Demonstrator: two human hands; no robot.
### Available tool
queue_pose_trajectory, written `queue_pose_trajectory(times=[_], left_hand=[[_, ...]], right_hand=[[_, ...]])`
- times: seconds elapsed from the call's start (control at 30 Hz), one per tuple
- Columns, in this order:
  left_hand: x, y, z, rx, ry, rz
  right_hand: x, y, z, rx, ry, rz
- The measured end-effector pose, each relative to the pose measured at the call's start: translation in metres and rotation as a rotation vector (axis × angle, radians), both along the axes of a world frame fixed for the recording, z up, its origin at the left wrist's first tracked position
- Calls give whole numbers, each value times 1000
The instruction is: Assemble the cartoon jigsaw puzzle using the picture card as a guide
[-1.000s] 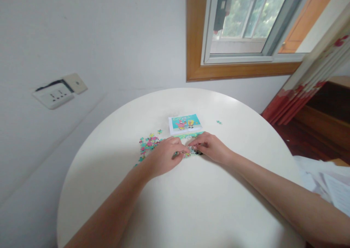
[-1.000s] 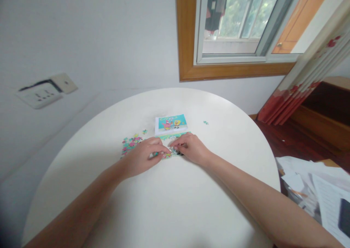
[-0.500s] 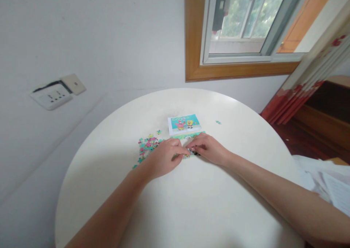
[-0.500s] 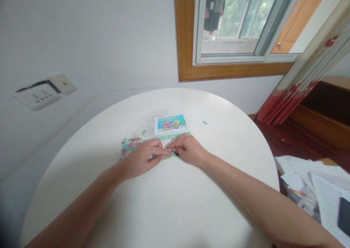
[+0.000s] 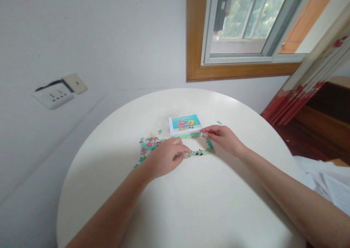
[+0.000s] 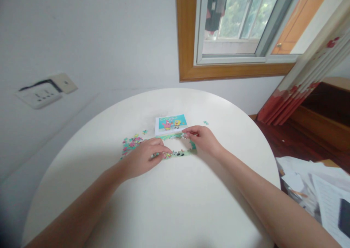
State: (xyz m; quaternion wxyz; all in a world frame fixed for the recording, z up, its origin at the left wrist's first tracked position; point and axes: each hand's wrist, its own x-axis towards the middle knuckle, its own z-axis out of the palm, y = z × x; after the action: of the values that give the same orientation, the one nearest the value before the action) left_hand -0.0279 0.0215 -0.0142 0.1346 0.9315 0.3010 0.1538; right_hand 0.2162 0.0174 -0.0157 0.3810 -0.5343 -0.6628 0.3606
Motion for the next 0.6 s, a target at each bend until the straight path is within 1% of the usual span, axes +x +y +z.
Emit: queue_pose_trajectory(times=[0.07, 0.13, 0.27, 0.43, 0.6], left_hand=[[-1, 1, 0, -1, -23, 3], [-1, 1, 0, -7, -27, 9], [1, 0, -2, -16, -18, 5], [5, 0, -5, -9, -1, -10], [5, 0, -4, -12, 4, -12]], right_hand=[[9, -2, 5, -111, 52, 79], [15, -7, 10, -213, 60, 166], [22, -14, 17, -320, -15, 271], [28, -13, 17, -377, -64, 304], [29, -10, 12, -348, -97, 294]])
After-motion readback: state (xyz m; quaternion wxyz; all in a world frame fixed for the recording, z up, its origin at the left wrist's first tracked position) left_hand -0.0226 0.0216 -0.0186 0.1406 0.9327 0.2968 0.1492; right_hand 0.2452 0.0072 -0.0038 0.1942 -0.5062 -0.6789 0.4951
